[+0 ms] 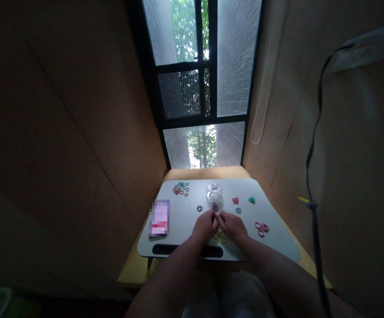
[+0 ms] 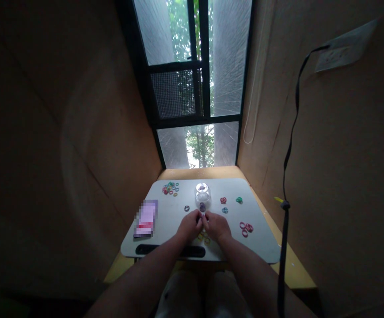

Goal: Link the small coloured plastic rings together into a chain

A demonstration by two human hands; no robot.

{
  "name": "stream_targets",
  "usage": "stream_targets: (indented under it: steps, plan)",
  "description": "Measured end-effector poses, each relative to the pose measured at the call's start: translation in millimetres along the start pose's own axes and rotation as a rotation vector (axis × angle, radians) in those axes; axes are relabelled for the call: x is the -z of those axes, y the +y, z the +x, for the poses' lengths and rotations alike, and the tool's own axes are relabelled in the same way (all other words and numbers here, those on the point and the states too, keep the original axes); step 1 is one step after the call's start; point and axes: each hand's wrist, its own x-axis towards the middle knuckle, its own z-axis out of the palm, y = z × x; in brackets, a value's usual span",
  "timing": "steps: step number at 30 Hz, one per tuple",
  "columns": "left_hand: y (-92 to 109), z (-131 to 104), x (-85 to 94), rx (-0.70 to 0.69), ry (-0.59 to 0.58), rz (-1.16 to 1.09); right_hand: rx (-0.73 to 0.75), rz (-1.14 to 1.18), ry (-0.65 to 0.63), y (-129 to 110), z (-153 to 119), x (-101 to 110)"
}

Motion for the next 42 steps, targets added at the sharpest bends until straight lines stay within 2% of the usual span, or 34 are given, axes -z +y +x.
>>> stream_targets:
  steps: [7, 14, 19, 42]
  plan:
    - [2, -1, 0.7, -0.049, -0.024, -0.023, -0.020, 0.012, 0.008, 3, 2, -3]
    - [-1, -1, 0.1, -0.054, -0.022, -0.007, 0.019, 0.032, 0.016, 2, -1, -2]
    - [-5, 0, -3.4, -0.111, -0.024, -0.037, 0.054, 0.069, 0.056, 5, -1, -5]
    - [-11, 2, -10.5, -0.095, 0.090, -0.187, 0.080, 0.064, 0.096, 9, 0, -12]
